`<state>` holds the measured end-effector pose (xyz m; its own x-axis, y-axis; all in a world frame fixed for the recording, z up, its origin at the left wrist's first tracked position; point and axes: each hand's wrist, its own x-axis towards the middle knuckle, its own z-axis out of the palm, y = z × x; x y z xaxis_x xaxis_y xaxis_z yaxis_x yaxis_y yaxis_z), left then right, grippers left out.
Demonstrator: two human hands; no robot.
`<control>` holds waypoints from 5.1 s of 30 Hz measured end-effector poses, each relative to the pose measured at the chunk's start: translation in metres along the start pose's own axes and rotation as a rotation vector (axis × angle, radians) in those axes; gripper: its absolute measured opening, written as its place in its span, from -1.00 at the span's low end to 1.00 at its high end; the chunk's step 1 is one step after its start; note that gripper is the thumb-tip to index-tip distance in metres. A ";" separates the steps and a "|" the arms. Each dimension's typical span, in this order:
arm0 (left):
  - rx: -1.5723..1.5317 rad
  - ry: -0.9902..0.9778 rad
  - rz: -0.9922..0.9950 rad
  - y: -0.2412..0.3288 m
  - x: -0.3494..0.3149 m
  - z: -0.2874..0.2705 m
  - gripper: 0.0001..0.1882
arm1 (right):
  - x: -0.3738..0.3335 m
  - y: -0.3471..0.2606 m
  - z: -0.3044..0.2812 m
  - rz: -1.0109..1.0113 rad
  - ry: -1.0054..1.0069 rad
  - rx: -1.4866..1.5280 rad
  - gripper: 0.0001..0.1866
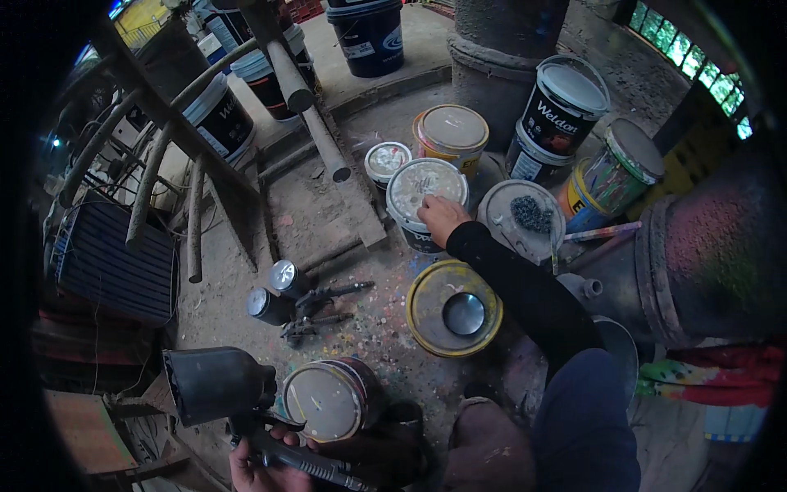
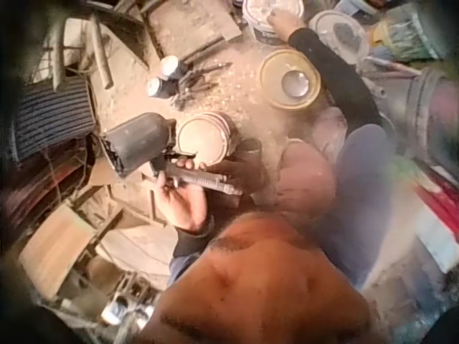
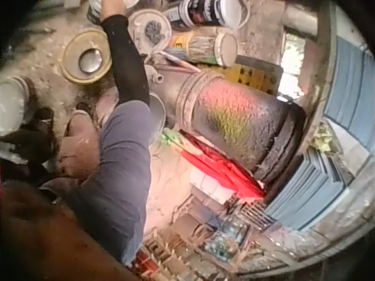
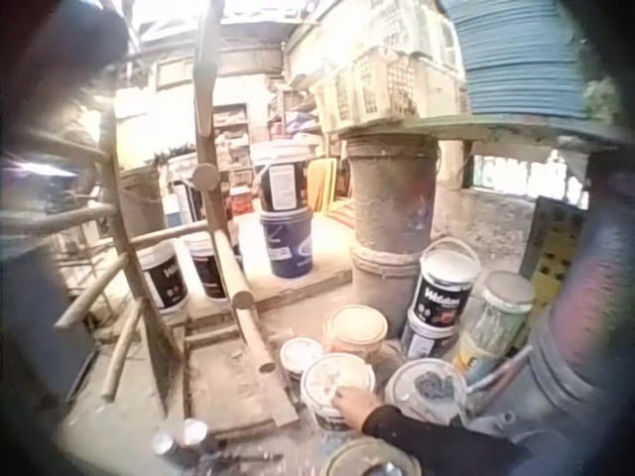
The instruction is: The person sits on the floor in a workshop and opens several paint cans. They use a spray gun to transfer paint from a can into a bucket and then clean the spray gun in a separate bucket of water.
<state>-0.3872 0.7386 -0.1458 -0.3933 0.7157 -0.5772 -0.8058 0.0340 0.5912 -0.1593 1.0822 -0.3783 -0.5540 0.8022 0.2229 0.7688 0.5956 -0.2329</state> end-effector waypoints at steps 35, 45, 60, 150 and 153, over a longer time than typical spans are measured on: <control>-0.084 -0.161 -0.070 -0.011 -0.023 -0.010 -0.68 | -0.165 -0.055 -0.105 0.686 0.256 0.879 -0.85; -0.156 -0.227 0.045 -0.006 -0.034 -0.009 -0.69 | -0.192 -0.096 -0.114 0.803 0.210 0.947 -0.82; -0.205 -0.376 0.094 -0.017 -0.043 -0.009 -0.73 | -0.258 -0.137 -0.109 0.808 0.082 1.098 -0.85; -0.275 -0.394 0.147 -0.052 -0.056 0.035 -0.58 | -0.046 -0.001 -0.024 1.132 0.097 1.529 -0.65; -0.353 -0.417 0.103 -0.051 -0.051 0.052 -0.69 | -0.030 0.020 0.024 1.153 0.160 1.701 -0.54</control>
<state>-0.3030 0.7366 -0.1168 -0.3275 0.9208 -0.2117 -0.9000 -0.2357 0.3667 -0.1352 1.0714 -0.4124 -0.0368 0.8017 -0.5966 -0.3870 -0.5619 -0.7311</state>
